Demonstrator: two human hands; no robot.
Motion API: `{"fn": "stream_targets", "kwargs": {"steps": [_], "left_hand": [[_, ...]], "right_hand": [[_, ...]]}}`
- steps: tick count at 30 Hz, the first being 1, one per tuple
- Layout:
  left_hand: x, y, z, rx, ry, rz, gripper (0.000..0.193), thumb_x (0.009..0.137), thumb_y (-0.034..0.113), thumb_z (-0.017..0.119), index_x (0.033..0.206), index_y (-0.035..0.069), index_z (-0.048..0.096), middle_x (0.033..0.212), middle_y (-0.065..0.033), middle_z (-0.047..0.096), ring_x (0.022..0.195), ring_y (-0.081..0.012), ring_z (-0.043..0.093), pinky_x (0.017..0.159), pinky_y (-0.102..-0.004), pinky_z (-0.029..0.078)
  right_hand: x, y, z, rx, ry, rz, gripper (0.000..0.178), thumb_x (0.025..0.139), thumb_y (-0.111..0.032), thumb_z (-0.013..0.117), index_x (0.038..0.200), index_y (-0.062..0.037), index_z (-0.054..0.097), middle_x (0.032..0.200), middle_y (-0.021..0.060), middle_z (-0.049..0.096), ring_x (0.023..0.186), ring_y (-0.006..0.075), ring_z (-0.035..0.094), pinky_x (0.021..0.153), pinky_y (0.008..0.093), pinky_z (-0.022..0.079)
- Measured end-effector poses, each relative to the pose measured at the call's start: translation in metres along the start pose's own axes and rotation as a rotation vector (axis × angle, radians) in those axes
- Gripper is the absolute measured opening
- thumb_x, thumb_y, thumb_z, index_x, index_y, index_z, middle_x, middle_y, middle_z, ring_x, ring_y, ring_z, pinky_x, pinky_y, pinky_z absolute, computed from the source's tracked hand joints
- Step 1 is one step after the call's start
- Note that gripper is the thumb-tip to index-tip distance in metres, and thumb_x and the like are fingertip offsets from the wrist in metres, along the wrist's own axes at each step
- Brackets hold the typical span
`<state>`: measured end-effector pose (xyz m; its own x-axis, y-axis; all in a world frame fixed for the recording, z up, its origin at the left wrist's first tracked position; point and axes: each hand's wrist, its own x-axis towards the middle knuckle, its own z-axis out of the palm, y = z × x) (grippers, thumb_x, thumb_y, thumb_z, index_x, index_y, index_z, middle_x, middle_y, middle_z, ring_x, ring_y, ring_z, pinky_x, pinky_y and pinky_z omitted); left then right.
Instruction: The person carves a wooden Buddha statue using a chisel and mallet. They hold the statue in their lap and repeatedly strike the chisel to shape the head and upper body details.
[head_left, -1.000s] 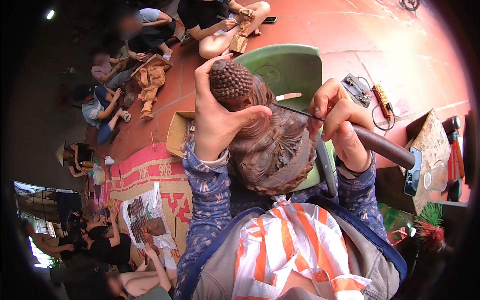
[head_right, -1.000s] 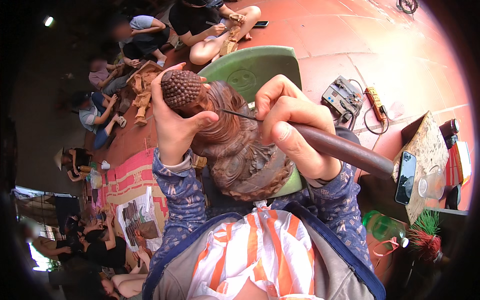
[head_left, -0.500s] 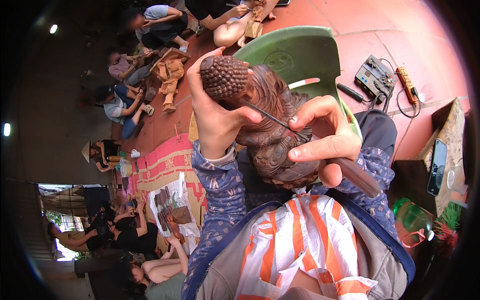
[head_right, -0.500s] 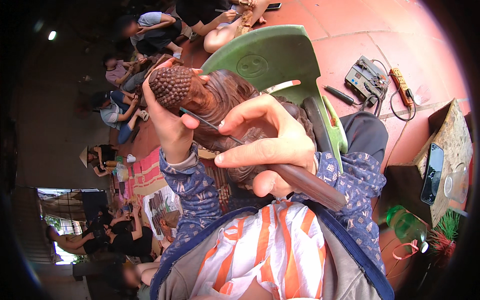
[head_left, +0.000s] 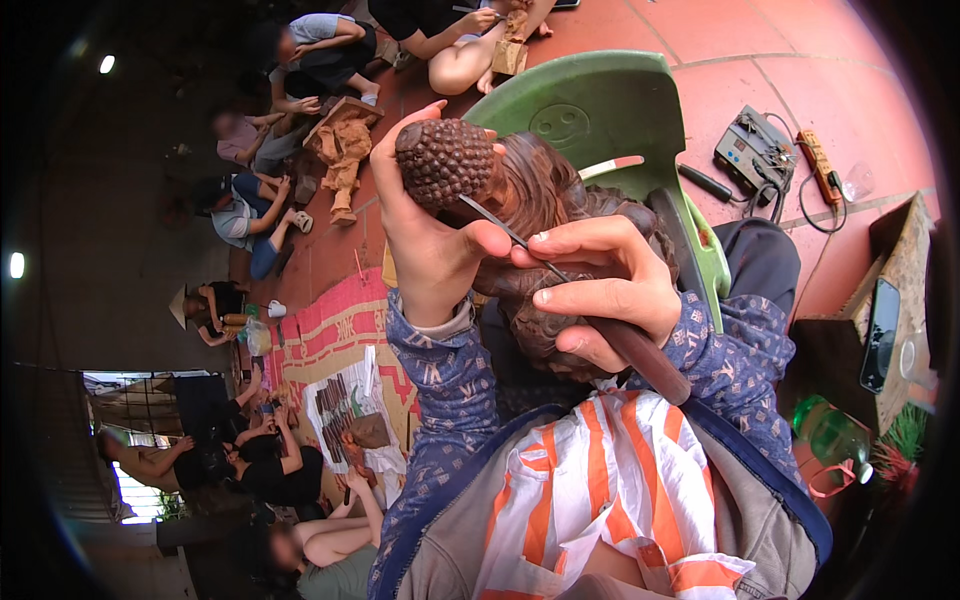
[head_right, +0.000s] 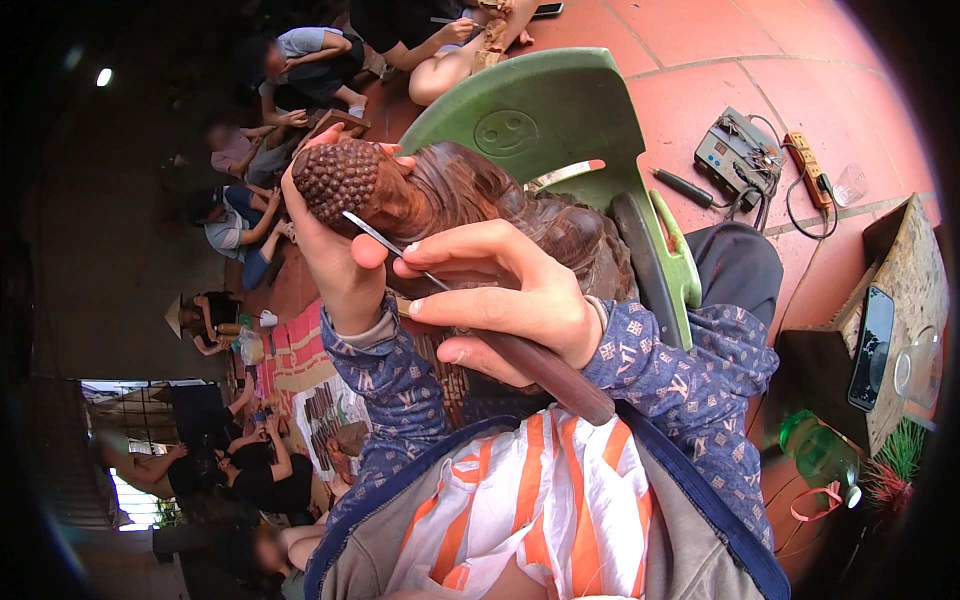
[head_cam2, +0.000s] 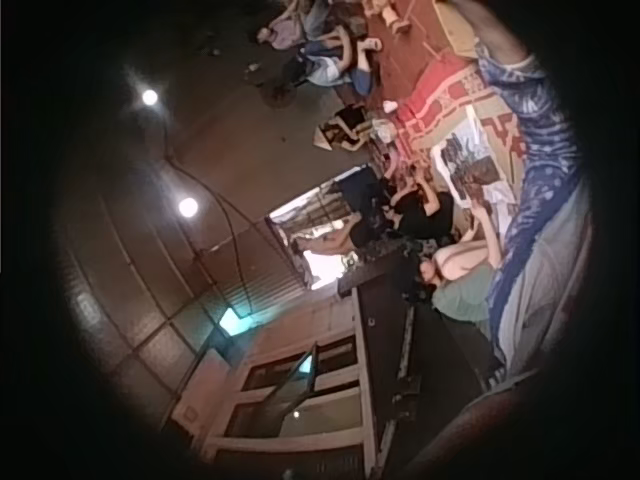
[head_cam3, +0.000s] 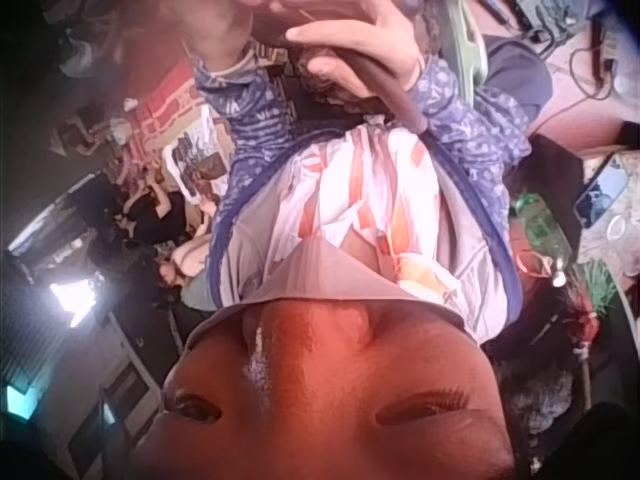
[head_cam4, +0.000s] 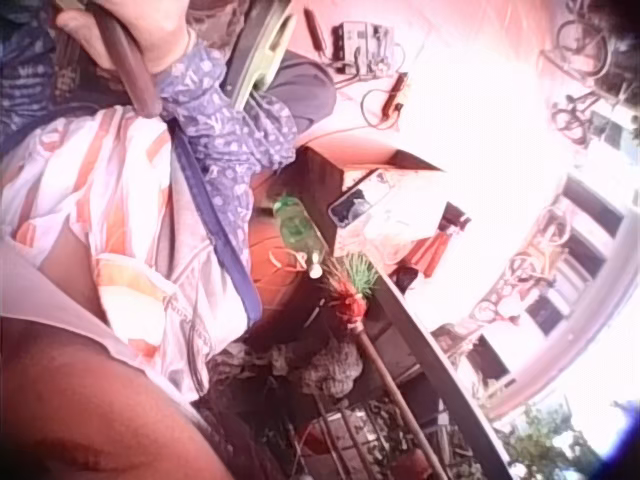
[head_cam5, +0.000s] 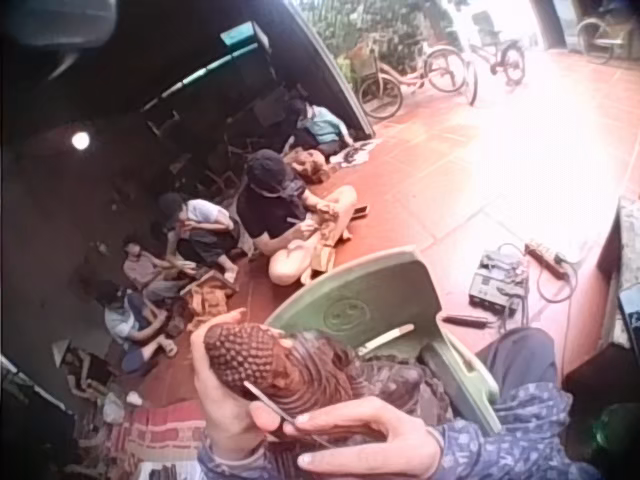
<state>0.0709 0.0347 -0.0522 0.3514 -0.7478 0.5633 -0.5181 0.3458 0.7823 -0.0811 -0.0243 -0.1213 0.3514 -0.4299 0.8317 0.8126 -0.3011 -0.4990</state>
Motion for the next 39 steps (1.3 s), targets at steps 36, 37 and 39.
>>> {"fn": "stream_targets", "kwargs": {"steps": [36, 37, 39], "left_hand": [[-0.002, 0.005, 0.001, -0.067, 0.029, -0.097, 0.104, 0.055, 0.049, 0.082, 0.134, 0.002, 0.031, 0.111, -0.0121, 0.059, 0.099, -0.0190, 0.063, 0.086, -0.0309, 0.054], [-0.002, 0.003, 0.001, -0.067, 0.022, -0.080, 0.104, 0.055, 0.049, 0.083, 0.134, 0.002, 0.032, 0.111, -0.0122, 0.059, 0.099, -0.0189, 0.063, 0.086, -0.0309, 0.053], [-0.002, 0.002, 0.000, -0.062, 0.012, -0.063, 0.104, 0.056, 0.049, 0.083, 0.133, 0.002, 0.032, 0.112, -0.0122, 0.059, 0.100, -0.0189, 0.062, 0.086, -0.0309, 0.053]], "right_hand": [[0.006, 0.025, -0.014, -0.062, -0.321, -0.078, 0.018, 0.074, -0.003, 0.072, 0.090, -0.0013, 0.064, 0.145, 0.0280, 0.035, 0.137, 0.0442, 0.032, 0.115, 0.0540, 0.018], [0.007, 0.025, -0.014, -0.052, -0.325, -0.088, 0.020, 0.072, -0.001, 0.073, 0.089, -0.0028, 0.064, 0.144, 0.0301, 0.034, 0.136, 0.0465, 0.032, 0.115, 0.0549, 0.016], [0.009, 0.024, -0.015, -0.031, -0.333, -0.108, 0.025, 0.067, 0.004, 0.073, 0.088, -0.0057, 0.064, 0.143, 0.0344, 0.032, 0.135, 0.0511, 0.033, 0.115, 0.0567, 0.012]]}}
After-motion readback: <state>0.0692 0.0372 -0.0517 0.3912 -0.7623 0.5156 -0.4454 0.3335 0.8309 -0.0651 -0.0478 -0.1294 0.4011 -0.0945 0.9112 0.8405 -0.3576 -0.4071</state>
